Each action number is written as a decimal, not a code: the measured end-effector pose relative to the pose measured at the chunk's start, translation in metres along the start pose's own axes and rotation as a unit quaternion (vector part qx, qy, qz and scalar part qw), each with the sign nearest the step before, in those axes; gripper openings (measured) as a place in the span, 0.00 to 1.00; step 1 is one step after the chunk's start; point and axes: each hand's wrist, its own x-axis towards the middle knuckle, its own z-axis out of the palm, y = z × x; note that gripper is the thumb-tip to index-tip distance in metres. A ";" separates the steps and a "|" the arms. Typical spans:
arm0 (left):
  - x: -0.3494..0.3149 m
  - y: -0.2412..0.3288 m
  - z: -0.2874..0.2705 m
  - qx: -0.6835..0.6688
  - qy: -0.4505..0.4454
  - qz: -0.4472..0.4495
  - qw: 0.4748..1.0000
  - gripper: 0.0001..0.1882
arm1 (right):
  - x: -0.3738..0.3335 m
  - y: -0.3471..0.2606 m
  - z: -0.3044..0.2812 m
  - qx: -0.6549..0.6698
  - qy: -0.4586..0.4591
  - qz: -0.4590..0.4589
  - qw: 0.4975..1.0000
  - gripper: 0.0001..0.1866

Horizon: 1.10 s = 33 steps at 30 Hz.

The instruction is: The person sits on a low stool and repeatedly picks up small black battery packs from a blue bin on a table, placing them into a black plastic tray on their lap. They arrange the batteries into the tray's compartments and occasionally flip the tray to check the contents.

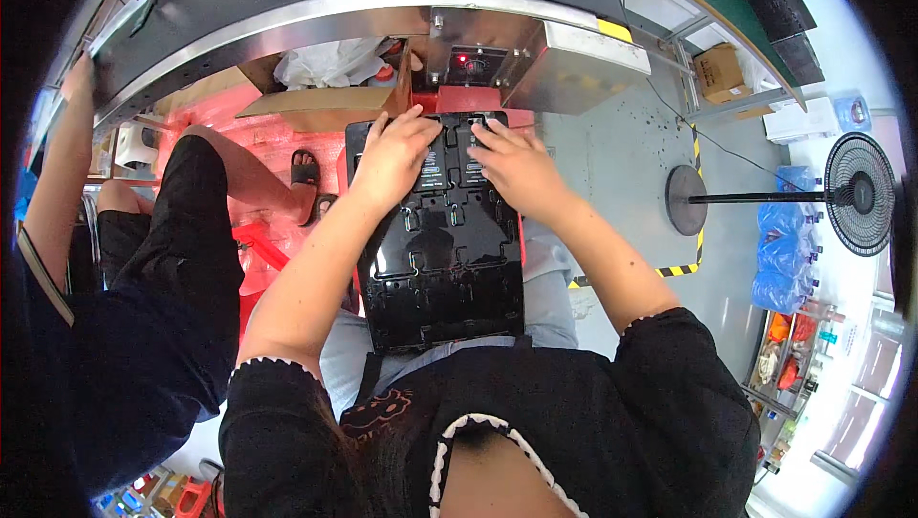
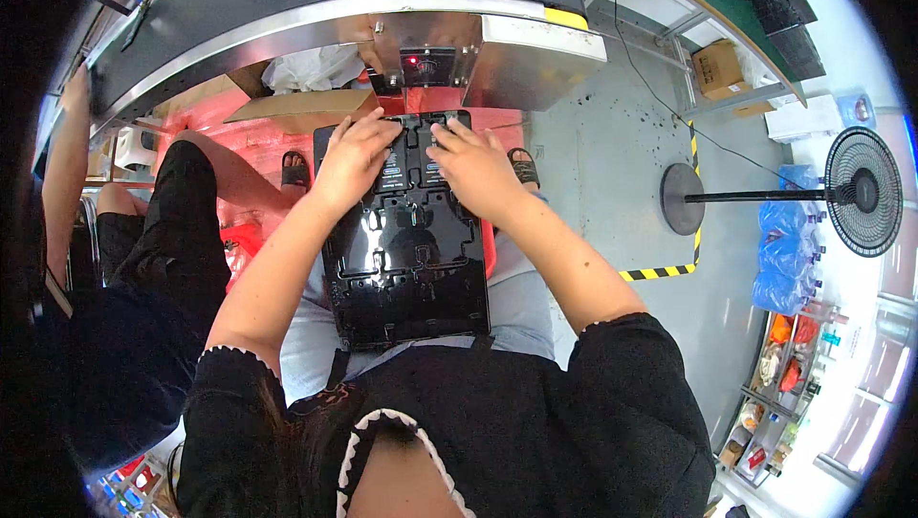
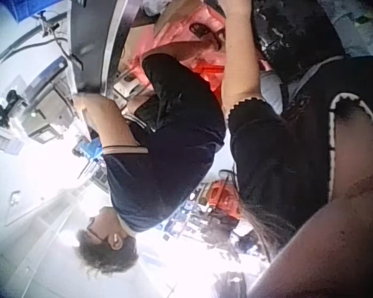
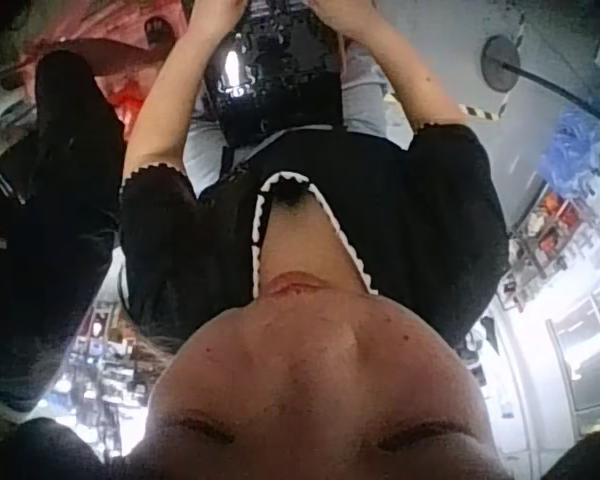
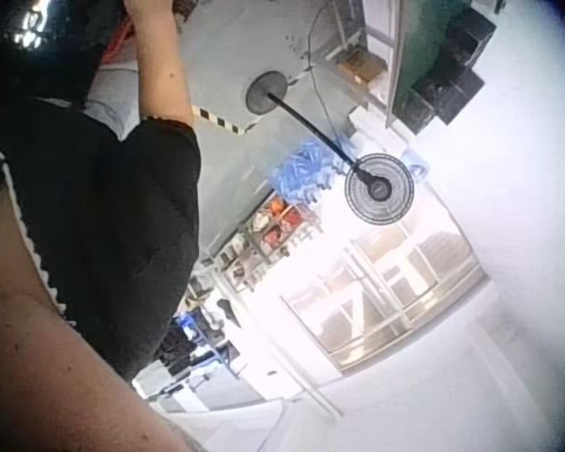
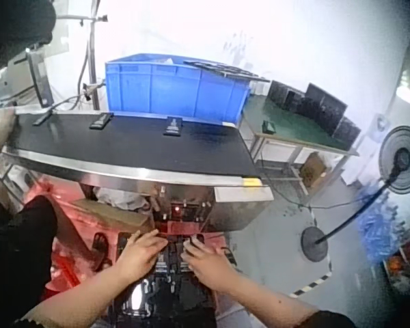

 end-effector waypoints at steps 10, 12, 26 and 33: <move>0.000 0.039 -0.054 -0.039 -0.021 0.091 0.995 0.25 | 0.175 0.064 -0.196 -0.174 0.333 -0.059 0.925 0.45; 0.035 0.043 -0.111 -0.011 0.098 0.160 0.982 0.17 | 0.205 0.096 -0.223 -0.145 0.123 0.044 0.981 0.46; 0.245 -0.068 -0.199 -0.037 -0.138 -0.137 0.980 0.42 | 0.069 -0.021 -0.182 0.042 0.178 -0.195 0.964 0.41; 0.294 -0.057 -0.176 -0.033 -0.158 -0.005 0.987 0.44 | -0.017 -0.052 -0.048 0.243 -0.037 -0.097 0.965 0.45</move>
